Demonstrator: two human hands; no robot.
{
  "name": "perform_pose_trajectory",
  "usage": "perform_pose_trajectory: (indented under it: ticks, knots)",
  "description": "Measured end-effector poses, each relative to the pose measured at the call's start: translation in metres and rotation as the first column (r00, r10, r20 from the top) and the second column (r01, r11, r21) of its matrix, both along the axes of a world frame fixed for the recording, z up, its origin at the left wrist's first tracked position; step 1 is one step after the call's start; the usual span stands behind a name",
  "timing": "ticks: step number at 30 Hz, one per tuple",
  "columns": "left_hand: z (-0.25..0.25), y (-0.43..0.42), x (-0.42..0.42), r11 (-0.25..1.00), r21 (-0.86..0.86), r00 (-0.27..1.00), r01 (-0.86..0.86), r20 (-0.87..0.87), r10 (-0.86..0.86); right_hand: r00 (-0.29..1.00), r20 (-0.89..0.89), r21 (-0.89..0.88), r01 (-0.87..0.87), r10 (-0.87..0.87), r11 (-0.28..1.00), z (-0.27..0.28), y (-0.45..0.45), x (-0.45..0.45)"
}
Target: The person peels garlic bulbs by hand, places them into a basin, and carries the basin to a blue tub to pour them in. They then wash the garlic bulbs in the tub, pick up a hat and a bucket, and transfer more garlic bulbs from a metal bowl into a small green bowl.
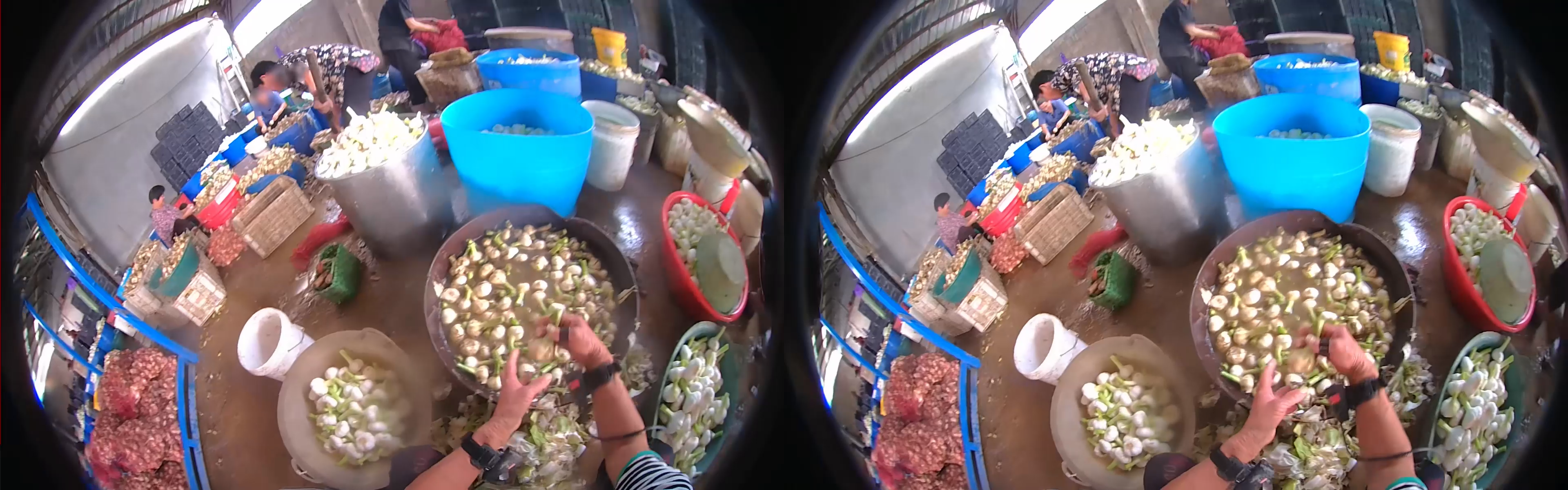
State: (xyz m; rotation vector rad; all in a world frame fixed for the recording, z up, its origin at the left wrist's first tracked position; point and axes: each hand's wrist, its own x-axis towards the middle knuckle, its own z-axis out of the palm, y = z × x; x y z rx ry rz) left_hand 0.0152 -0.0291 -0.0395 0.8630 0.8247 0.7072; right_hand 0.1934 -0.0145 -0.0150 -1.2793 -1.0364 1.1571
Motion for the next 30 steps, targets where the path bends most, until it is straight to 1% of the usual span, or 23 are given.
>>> perform_pose_trajectory:
  ticks: [1, 2, 4, 5, 6, 7, 8, 9, 10, 12, 14, 16, 17, 19, 20, 21, 22, 23, 24, 26, 27, 30]
  knots:
    - [0.003, 0.0, 0.001, 1.0, 0.006, 0.999, -0.007, 0.034, 0.007, 0.993, 0.095, -0.074, -0.056, 0.063, 0.996, 0.028, -0.019, -0.012]
    - [0.008, 0.004, -0.001, 0.996, 0.07, 0.991, 0.054, 0.119, -0.062, 0.975, -0.206, -0.036, -0.096, 0.087, 0.995, 0.022, -0.03, -0.021]
    - [0.025, 0.002, -0.008, 0.988, -0.008, 0.983, 0.155, 0.104, -0.153, 0.958, -0.286, -0.11, -0.006, -0.026, 0.994, 0.027, -0.046, -0.039]
    - [0.019, -0.001, -0.006, 0.995, -0.003, 0.993, 0.101, 0.06, -0.101, 0.993, 0.09, -0.093, 0.082, -0.074, 0.992, 0.021, -0.051, -0.039]
    - [0.024, -0.006, -0.006, 0.927, 0.376, 0.995, 0.012, -0.097, 0.027, 0.98, 0.01, -0.031, 0.2, -0.199, 0.979, 0.037, -0.056, -0.057]
    - [0.029, -0.01, -0.006, 0.71, 0.704, 0.959, -0.018, -0.188, 0.211, 0.974, 0.096, 0.028, 0.204, -0.206, 0.978, 0.043, -0.06, -0.064]
    - [0.033, -0.014, -0.009, 0.392, 0.92, 0.886, 0.02, -0.198, 0.42, 0.963, 0.179, 0.081, 0.192, -0.204, 0.978, 0.047, -0.065, -0.069]
    - [0.039, -0.018, -0.01, 0.416, 0.909, 0.921, -0.013, -0.151, 0.36, 0.929, 0.269, 0.093, 0.238, -0.255, 0.967, 0.042, -0.066, -0.073]
    - [0.04, -0.017, -0.012, 0.422, 0.905, 0.909, 0.05, -0.216, 0.357, 0.886, 0.356, 0.106, 0.276, -0.296, 0.955, 0.036, -0.066, -0.078]
    - [0.045, -0.017, -0.018, 0.384, 0.923, 0.918, 0.036, -0.183, 0.352, 0.923, 0.182, 0.132, 0.318, -0.339, 0.939, 0.048, -0.073, -0.091]
    - [0.052, -0.019, -0.026, 0.456, 0.888, 0.947, 0.064, -0.198, 0.253, 0.942, 0.191, 0.128, 0.253, -0.274, 0.959, 0.052, -0.083, -0.089]
    - [0.055, -0.022, -0.031, 0.521, 0.85, 0.965, 0.083, -0.199, 0.17, 0.962, 0.215, 0.187, 0.13, -0.169, 0.974, 0.06, -0.096, -0.084]
    - [0.048, -0.02, -0.031, 0.536, 0.842, 0.978, 0.064, -0.161, 0.136, 0.955, 0.247, 0.203, 0.114, -0.163, 0.973, 0.057, -0.098, -0.08]
    - [0.048, -0.016, -0.035, 0.629, 0.768, 0.98, 0.123, -0.195, 0.046, 0.939, 0.307, 0.235, 0.085, -0.157, 0.968, 0.054, -0.101, -0.079]
    - [0.047, -0.014, -0.036, 0.67, 0.726, 0.978, 0.155, -0.207, -0.002, 0.922, 0.337, 0.274, 0.096, -0.19, 0.957, 0.055, -0.102, -0.08]
    - [0.046, -0.011, -0.034, 0.584, 0.802, 0.985, 0.128, -0.171, 0.019, 0.903, 0.365, 0.314, 0.108, -0.225, 0.943, 0.061, -0.105, -0.084]
    - [0.044, -0.012, -0.036, 0.764, 0.628, 0.988, 0.146, -0.059, -0.141, 0.883, 0.39, 0.355, 0.12, -0.263, 0.927, 0.064, -0.107, -0.086]
    - [0.043, -0.013, -0.037, 0.886, 0.417, 0.96, 0.205, 0.092, -0.265, 0.919, 0.279, 0.439, 0.135, -0.278, 0.888, 0.053, -0.105, -0.082]
    - [0.047, -0.014, -0.039, 0.936, 0.189, 0.902, 0.298, 0.265, -0.341, 0.89, 0.341, 0.372, 0.169, -0.303, 0.913, 0.057, -0.105, -0.082]
    - [0.048, -0.013, -0.04, 0.935, 0.06, 0.816, 0.35, 0.47, -0.336, 0.82, 0.463, 0.236, 0.251, -0.335, 0.939, 0.068, -0.107, -0.084]
    - [0.048, -0.012, -0.041, 0.923, -0.001, 0.762, 0.385, 0.564, -0.317, 0.805, 0.416, 0.334, 0.297, -0.423, 0.894, 0.059, -0.101, -0.087]
    - [0.041, -0.005, -0.042, 0.882, -0.147, 0.757, 0.449, 0.587, -0.287, 0.894, 0.151, 0.336, 0.354, -0.421, 0.873, 0.07, -0.102, -0.096]
